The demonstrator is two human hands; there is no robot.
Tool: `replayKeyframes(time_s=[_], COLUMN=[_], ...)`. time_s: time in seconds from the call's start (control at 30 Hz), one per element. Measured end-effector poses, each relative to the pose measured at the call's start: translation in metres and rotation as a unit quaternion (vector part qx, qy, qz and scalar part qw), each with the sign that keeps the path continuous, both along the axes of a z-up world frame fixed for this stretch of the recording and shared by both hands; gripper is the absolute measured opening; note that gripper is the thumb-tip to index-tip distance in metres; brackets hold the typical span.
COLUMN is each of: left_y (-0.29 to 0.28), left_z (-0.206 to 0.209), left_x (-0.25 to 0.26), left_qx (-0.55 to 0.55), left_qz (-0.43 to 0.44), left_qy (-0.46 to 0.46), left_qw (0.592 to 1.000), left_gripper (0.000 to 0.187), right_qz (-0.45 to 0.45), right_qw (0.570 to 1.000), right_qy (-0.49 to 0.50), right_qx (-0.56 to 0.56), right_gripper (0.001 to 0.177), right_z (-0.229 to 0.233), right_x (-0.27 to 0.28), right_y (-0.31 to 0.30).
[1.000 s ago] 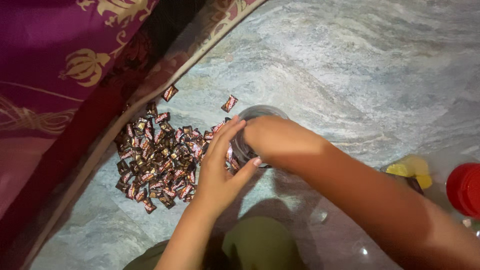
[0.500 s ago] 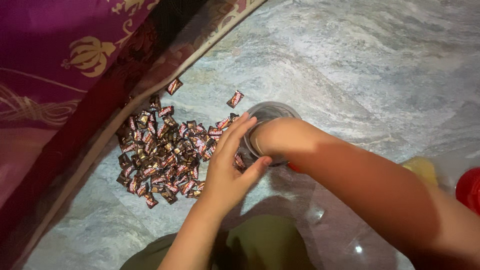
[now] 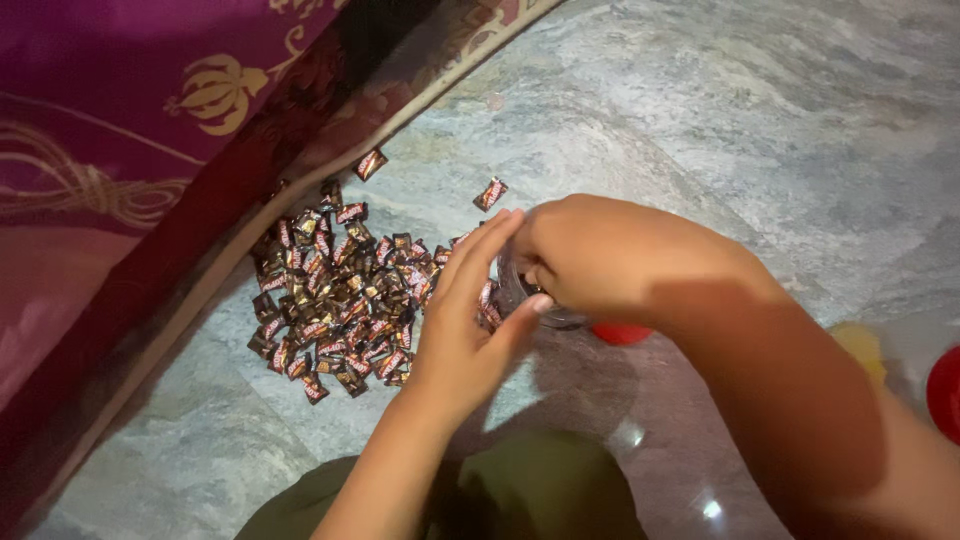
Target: The person sits on the floor and sorts candies into clear plastic jars. They first place yellow circular candies into one jar, then transfer wrapped chocolate candies into another jar. The person closes the jars with red lids after filling them.
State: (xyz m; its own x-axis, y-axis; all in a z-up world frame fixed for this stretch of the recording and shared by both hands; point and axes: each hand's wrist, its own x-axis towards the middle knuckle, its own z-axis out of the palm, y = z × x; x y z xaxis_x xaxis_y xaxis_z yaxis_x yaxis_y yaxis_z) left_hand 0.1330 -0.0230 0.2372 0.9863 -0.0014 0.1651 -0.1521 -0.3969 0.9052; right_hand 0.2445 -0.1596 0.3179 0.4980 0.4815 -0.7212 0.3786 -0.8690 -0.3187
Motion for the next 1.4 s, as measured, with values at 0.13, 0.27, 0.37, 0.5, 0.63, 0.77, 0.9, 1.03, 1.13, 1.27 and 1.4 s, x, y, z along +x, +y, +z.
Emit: replayKeyframes(time_s=[0.13,0.27,0.37,0.5,0.63,0.77,0.9,1.03,1.13,1.27,1.4], left_y=[0.015,0.033,0.048,0.054,0.051,0.047,0.047,0.045,0.042,0.040,0.040], left_z=[0.014,0.013,-0.003,-0.051,-0.107,-0.148,-0.167,-0.173,-0.175,-0.178,-0.183], left_x=[-0.014,-0.031,-0.047,-0.067,-0.081,-0.095,-0.100,-0.105,-0.107,-0.107,-0.110], left_qx=[0.003,-0.042,-0.023,-0.124,-0.120,0.008,0.043,0.046,0.031,-0.042,-0.121], left_qz=[0.025,0.056,0.055,0.104,0.146,0.195,0.198,0.200,0.198,0.216,0.214], left_qy=[-0.015,0.020,0.014,0.186,0.238,0.209,0.192,0.236,0.271,0.323,0.243], left_qw=[1.000,0.997,0.998,0.969,0.953,0.958,0.960,0.950,0.941,0.921,0.938], left_gripper=[0.068,0.064,0.061,0.055,0.050,0.043,0.043,0.046,0.044,0.038,0.035], right_qz=[0.031,-0.014,-0.095,-0.169,-0.206,-0.278,-0.302,-0.347,-0.363,-0.393,-0.401], right_qw=[0.970,0.921,0.911,0.896,0.906,0.877,0.868,0.879,0.869,0.844,0.824], right_qy=[-0.146,-0.170,-0.140,-0.110,-0.123,-0.079,-0.063,0.003,0.017,0.045,0.061], right_qx=[0.192,0.350,0.375,0.396,0.348,0.384,0.389,0.326,0.335,0.361,0.394], right_gripper=[0.013,0.014,0.013,0.014,0.018,0.031,0.037,0.036,0.034,0.035,0.037], right_z=[0.004,-0.027,-0.066,-0.132,-0.197,-0.246,-0.275,-0.283,-0.282,-0.283,-0.284], right_x=[-0.022,-0.039,-0.060,-0.088,-0.118,-0.143,-0.157,-0.162,-0.165,-0.166,-0.160], right_y=[0.010,0.024,0.035,0.049,0.049,0.044,0.045,0.048,0.047,0.049,0.047])
